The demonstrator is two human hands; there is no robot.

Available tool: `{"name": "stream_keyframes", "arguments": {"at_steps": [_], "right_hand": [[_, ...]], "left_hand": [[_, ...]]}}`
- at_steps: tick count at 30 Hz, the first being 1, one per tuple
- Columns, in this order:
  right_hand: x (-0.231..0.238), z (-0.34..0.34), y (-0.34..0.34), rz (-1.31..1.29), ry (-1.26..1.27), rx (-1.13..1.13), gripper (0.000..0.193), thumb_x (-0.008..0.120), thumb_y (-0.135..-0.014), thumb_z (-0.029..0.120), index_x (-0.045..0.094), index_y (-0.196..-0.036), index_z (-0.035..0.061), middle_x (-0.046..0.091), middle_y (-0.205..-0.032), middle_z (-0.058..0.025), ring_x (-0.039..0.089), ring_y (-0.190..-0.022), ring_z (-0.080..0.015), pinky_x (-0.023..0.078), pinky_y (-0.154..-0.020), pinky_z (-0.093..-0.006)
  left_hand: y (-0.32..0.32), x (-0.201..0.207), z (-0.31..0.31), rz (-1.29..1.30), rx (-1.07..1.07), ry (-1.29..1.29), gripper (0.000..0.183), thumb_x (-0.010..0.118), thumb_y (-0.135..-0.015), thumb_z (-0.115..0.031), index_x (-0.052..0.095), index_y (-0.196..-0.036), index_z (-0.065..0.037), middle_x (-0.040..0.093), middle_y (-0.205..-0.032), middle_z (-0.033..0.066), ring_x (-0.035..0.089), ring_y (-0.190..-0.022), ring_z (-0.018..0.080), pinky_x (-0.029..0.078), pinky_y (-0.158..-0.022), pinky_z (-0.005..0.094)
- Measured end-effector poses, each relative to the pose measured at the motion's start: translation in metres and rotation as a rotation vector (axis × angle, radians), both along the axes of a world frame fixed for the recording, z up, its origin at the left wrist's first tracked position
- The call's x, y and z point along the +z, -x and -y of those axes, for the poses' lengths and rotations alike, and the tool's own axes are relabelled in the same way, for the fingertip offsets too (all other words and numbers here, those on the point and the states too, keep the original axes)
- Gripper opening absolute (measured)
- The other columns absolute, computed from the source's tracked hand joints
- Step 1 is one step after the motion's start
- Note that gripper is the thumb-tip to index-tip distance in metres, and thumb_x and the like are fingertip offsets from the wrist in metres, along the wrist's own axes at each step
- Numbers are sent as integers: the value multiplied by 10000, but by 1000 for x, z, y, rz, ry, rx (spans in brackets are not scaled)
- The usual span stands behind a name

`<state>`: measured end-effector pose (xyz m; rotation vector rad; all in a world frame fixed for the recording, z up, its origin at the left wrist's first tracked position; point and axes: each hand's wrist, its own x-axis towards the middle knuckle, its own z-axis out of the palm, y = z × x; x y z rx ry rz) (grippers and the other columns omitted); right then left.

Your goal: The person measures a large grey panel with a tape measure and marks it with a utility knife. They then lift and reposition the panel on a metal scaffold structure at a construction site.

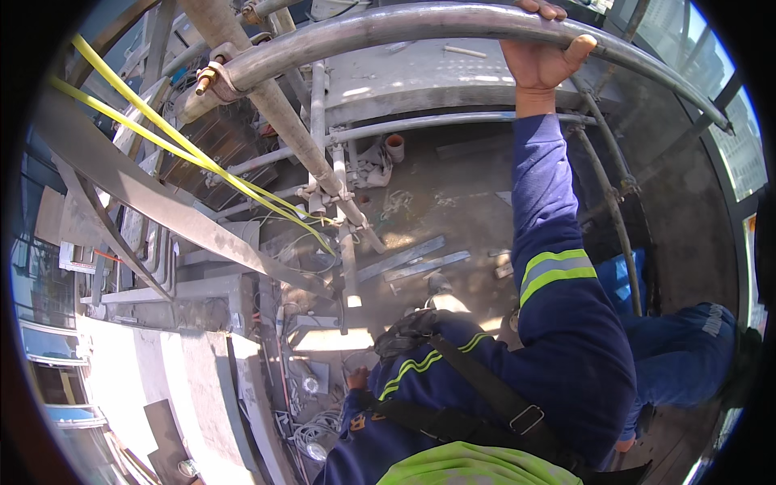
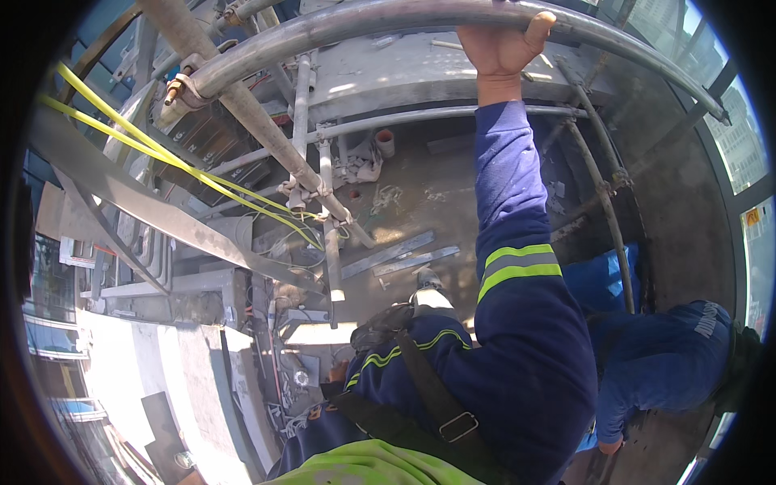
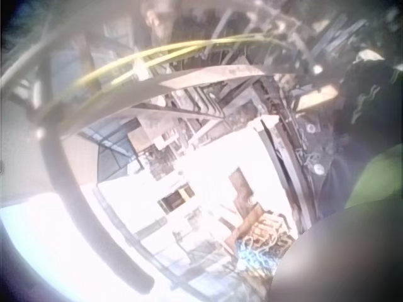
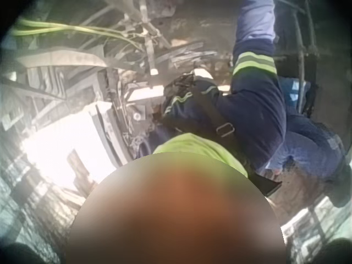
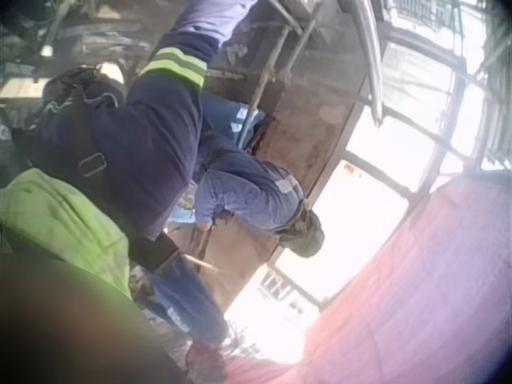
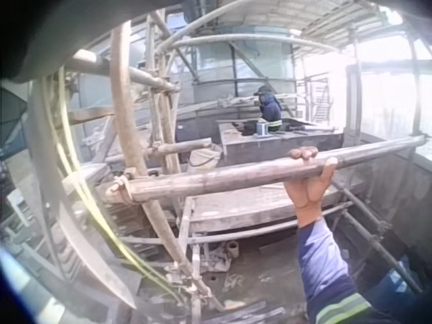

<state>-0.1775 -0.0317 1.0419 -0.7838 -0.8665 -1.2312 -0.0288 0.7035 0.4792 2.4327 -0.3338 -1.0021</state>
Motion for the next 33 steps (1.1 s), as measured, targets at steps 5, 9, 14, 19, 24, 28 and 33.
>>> {"name": "stream_keyframes", "arguments": {"at_steps": [5, 9, 14, 19, 24, 28, 33], "right_hand": [[-15, 10, 31, -71, -22, -87, 540, 809, -895, 522, 599, -1182, 116, 629, -1113, -52, 567, -1194, -279, 449, -1094, -489], [-2, 6, -4, 46, -22, 37, 574, 819, -877, 536, 604, -1186, 103, 628, -1126, -59, 558, -1195, -288, 420, -1122, -482], [-19, 28, 11, 4, 85, 80, 554, 811, -877, 556, 638, -1203, 144, 656, -1189, -43, 526, -1305, -298, 369, -1185, -528], [-16, 26, 11, -12, 177, 152, 506, 781, -907, 543, 666, -1236, 176, 664, -1216, -27, 543, -1313, -281, 419, -1146, -550], [-9, 11, 2, 22, 119, 193, 500, 820, -893, 491, 642, -1220, 158, 649, -1196, -30, 523, -1303, -282, 400, -1165, -531], [-15, 13, 19, -35, 70, 156, 509, 852, -868, 475, 644, -1207, 157, 653, -1189, -31, 529, -1288, -274, 404, -1163, -533], [-12, 12, 12, -13, 80, 176, 529, 855, -863, 479, 630, -1216, 155, 652, -1193, -30, 530, -1291, -259, 410, -1164, -535]], "left_hand": [[19, 19, 56, -220, 44, -2, 394, 588, -1001, -392, 750, -1118, -52, 791, -965, 94, 724, -773, 201, 554, -624, 363], [-20, -22, 13, -170, 31, 191, 345, 592, -994, -314, 687, -1200, -53, 785, -1048, 114, 719, -759, 220, 559, -624, 401], [2, -26, 33, 120, -531, 31, 339, 590, -975, -256, 662, -1205, -18, 780, -1101, 139, 735, -816, 235, 584, -679, 434], [-8, -12, 26, 546, -982, -81, 294, 660, -929, -249, 688, -1124, -31, 773, -985, 122, 750, -844, 277, 611, -729, 446], [-18, -8, 29, -415, 443, 100, 247, 693, -920, -256, 689, -1061, -53, 745, -924, 106, 739, -812, 297, 607, -698, 437], [-14, 12, 54, -161, -267, 130, 270, 654, -962, -270, 681, -1059, -19, 738, -922, 123, 729, -774, 276, 595, -643, 405], [-17, 4, 49, 74, -548, 50, 300, 623, -982, -289, 680, -1044, -1, 756, -977, 120, 728, -763, 251, 588, -653, 386]]}}
